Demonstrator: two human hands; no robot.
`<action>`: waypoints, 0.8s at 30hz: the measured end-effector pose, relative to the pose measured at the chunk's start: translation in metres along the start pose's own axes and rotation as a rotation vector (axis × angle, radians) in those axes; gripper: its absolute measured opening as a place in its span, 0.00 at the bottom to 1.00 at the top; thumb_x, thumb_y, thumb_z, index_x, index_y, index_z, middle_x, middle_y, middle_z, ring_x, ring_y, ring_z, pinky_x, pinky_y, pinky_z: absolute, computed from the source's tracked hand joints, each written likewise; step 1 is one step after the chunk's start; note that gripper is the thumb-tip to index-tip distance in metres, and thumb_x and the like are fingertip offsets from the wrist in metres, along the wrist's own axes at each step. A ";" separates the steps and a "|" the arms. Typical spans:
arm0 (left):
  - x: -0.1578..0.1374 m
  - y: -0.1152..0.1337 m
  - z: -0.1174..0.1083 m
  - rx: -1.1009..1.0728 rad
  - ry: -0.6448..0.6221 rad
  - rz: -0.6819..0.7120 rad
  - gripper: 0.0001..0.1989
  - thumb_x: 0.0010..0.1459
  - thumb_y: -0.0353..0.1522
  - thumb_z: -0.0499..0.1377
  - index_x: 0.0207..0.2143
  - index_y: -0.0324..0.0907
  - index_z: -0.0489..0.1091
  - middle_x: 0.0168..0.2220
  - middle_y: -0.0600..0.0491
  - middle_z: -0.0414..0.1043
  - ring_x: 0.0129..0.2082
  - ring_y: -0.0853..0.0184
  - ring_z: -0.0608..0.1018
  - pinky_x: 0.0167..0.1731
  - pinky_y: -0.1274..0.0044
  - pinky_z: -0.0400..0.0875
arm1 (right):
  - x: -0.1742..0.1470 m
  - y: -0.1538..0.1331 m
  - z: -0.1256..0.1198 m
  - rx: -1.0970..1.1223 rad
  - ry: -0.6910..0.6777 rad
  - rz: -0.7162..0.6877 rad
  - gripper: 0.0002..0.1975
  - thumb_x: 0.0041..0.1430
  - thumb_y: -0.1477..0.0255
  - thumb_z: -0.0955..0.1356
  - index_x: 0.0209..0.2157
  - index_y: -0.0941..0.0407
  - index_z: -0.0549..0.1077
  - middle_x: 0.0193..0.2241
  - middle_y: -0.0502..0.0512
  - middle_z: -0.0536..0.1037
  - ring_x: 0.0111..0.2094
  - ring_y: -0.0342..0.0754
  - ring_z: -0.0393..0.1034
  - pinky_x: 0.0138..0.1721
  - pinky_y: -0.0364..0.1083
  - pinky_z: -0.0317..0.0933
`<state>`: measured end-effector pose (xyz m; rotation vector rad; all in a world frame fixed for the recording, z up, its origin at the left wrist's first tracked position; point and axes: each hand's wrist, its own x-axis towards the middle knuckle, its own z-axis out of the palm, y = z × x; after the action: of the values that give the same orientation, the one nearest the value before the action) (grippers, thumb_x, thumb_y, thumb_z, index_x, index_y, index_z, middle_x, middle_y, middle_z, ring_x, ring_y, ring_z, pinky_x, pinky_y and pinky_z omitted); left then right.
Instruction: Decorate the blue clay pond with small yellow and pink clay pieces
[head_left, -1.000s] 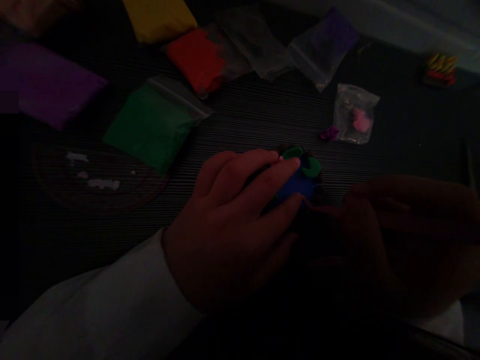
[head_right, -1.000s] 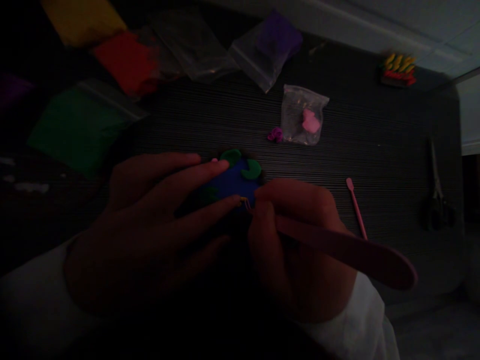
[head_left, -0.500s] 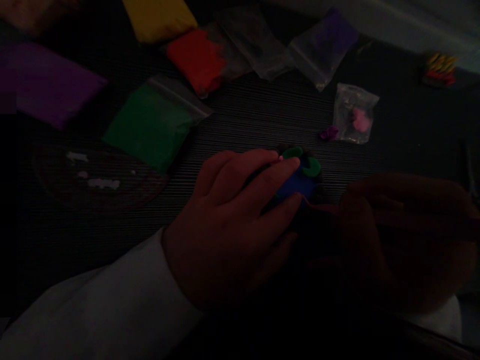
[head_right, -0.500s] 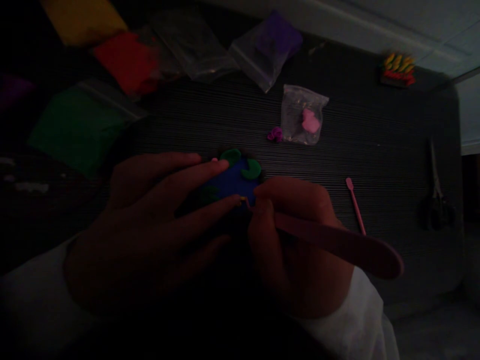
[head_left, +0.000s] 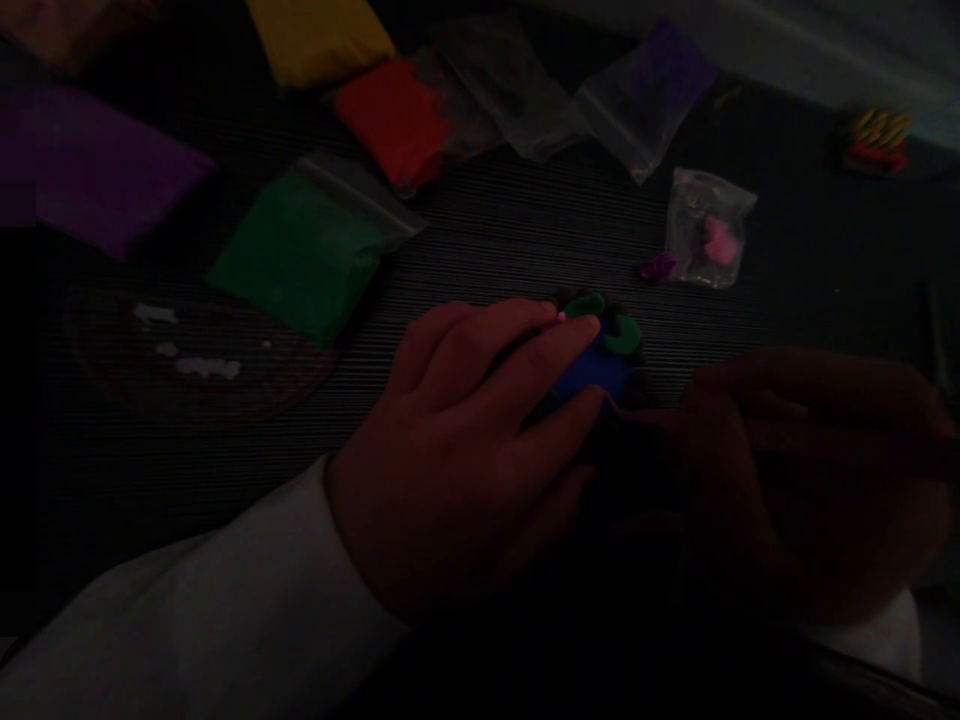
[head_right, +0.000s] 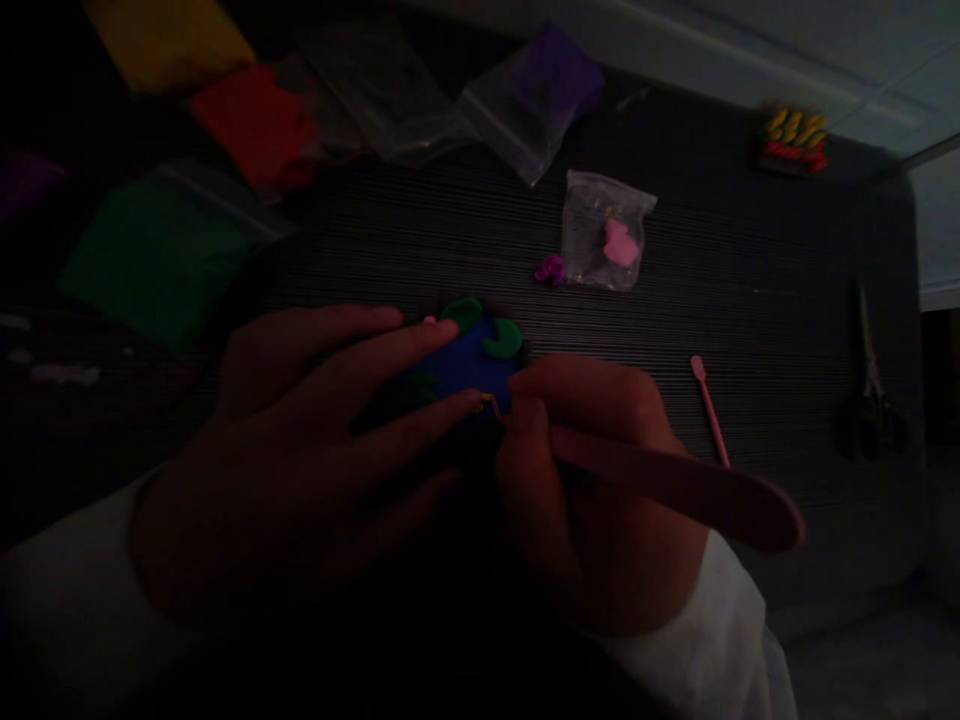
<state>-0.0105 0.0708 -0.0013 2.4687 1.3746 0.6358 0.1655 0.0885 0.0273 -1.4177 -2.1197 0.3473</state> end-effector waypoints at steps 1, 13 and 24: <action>0.000 0.000 0.000 -0.001 0.000 -0.003 0.17 0.50 0.37 0.52 0.43 0.44 0.64 0.53 0.51 0.56 0.52 0.56 0.58 0.48 0.62 0.54 | 0.000 0.000 0.000 -0.018 -0.001 -0.003 0.10 0.45 0.77 0.65 0.34 0.56 0.65 0.25 0.48 0.69 0.19 0.37 0.59 0.19 0.39 0.60; -0.001 0.000 0.002 -0.040 0.020 -0.021 0.17 0.50 0.38 0.52 0.43 0.46 0.63 0.53 0.53 0.56 0.52 0.57 0.58 0.49 0.61 0.54 | 0.000 -0.002 -0.001 -0.009 -0.017 0.044 0.07 0.48 0.76 0.63 0.32 0.56 0.65 0.23 0.47 0.66 0.19 0.38 0.58 0.19 0.40 0.59; 0.000 -0.001 0.002 -0.002 0.062 -0.009 0.17 0.50 0.37 0.53 0.43 0.42 0.64 0.51 0.51 0.59 0.51 0.56 0.60 0.48 0.60 0.56 | -0.001 -0.001 -0.002 -0.002 -0.010 0.039 0.07 0.47 0.77 0.64 0.32 0.57 0.66 0.26 0.50 0.69 0.22 0.39 0.63 0.23 0.40 0.63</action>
<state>-0.0102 0.0715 -0.0029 2.4593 1.4059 0.7177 0.1659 0.0869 0.0294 -1.4630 -2.1033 0.3680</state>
